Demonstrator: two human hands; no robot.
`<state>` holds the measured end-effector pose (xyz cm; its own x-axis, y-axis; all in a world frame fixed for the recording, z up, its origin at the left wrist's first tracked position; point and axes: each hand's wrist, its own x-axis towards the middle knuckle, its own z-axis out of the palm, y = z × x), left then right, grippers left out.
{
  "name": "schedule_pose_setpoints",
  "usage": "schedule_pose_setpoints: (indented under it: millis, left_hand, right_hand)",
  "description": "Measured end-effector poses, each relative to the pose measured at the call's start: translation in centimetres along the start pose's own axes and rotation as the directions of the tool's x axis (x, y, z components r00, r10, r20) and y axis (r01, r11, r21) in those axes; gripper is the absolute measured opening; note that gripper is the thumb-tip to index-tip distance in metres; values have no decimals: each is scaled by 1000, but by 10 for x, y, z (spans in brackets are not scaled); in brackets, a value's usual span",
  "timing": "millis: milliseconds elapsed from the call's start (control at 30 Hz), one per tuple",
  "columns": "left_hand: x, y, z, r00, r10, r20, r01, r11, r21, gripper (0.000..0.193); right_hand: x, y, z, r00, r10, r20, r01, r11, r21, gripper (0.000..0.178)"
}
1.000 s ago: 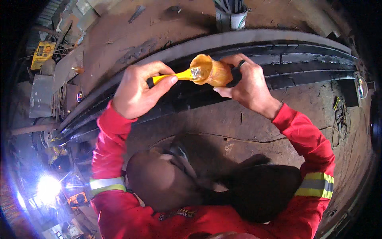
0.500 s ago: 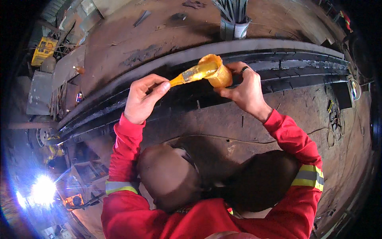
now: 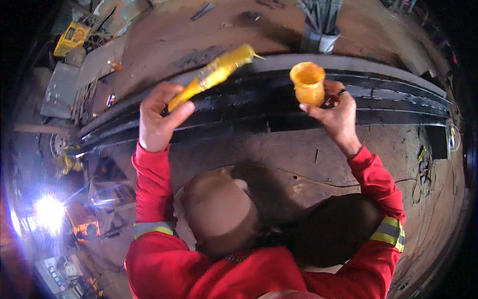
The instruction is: The person applies a dark coating to a curved metal beam using a yellow paintbrush and a small yellow container. They repeatedly dip the brush into the container and spread the substance along the beam's surface in a workshop environment.
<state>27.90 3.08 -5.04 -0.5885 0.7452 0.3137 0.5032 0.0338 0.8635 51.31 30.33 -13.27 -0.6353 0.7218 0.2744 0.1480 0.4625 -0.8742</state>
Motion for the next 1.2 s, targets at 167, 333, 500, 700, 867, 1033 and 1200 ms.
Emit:
schedule_pose_setpoints:
  millis: [167,333,500,700,867,1033,1200]
  left_hand:
    - [-27,5,-52,974,7,-225,48,970,239,25]
    - [-41,3,-67,990,107,-86,-28,770,638,25]
    - [-35,-33,-29,980,140,140,-197,769,608,20]
    - [3,-68,1,941,258,220,-338,679,652,15]
    - [21,-43,-18,977,135,164,-207,775,597,16]
    - [6,-46,-25,956,181,231,-288,731,619,15]
    - [5,-55,-3,967,191,170,-256,726,638,16]
  right_hand:
    - [-2,12,-3,997,-80,8,80,997,7,59]
    - [1,12,-3,998,-70,-7,70,997,34,62]
    - [3,11,-4,994,-107,-36,108,994,7,62]
    - [4,-4,-5,989,-149,-23,148,988,-38,61]
    - [2,-5,-13,978,-205,-39,205,979,-12,59]
    - [1,-5,-13,979,-202,-34,200,979,-34,58]
    - [-1,-7,-10,990,-142,-16,142,990,-8,59]
